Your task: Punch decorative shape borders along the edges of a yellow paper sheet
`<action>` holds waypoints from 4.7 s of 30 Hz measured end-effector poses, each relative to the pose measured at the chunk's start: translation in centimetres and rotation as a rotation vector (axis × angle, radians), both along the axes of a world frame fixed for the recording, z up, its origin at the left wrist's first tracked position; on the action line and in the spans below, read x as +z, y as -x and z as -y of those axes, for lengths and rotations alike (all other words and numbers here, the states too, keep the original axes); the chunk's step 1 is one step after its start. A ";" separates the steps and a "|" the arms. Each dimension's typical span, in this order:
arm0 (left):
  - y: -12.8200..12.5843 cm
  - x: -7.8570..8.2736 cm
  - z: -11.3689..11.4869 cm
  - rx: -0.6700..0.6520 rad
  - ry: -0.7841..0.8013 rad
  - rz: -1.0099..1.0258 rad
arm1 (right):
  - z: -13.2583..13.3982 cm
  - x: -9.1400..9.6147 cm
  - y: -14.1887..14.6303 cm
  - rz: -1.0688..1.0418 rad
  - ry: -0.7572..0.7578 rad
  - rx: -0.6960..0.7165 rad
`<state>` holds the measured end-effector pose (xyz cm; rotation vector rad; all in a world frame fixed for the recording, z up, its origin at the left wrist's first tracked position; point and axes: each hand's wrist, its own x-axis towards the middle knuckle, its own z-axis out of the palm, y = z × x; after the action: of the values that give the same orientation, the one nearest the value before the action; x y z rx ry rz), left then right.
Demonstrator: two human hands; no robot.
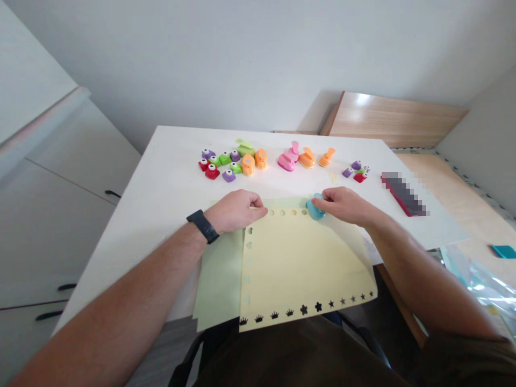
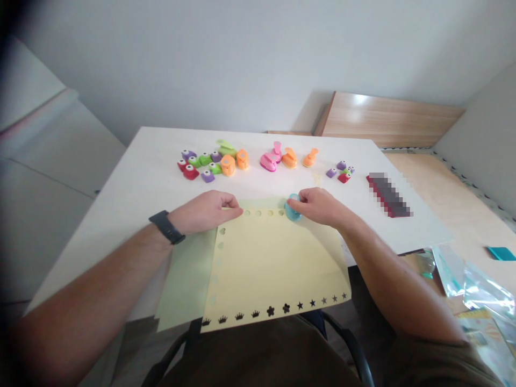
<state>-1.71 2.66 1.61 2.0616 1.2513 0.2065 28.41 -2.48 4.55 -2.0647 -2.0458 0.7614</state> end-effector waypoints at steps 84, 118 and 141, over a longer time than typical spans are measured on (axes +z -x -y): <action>0.9 1.2 0.4 -0.031 -0.005 -0.041 | 0.9 -0.5 -0.5 -0.046 0.006 -0.025; 1.0 1.1 0.0 -0.039 0.024 -0.011 | 1.1 -1.4 -1.0 -0.119 0.004 -0.067; 1.2 0.9 0.0 -0.069 0.019 -0.011 | 0.7 -1.8 -1.2 -0.128 -0.086 -0.138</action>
<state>-2.88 2.66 2.52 2.0889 1.1817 0.1510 29.61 -3.20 2.70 -2.0294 -1.8159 0.7479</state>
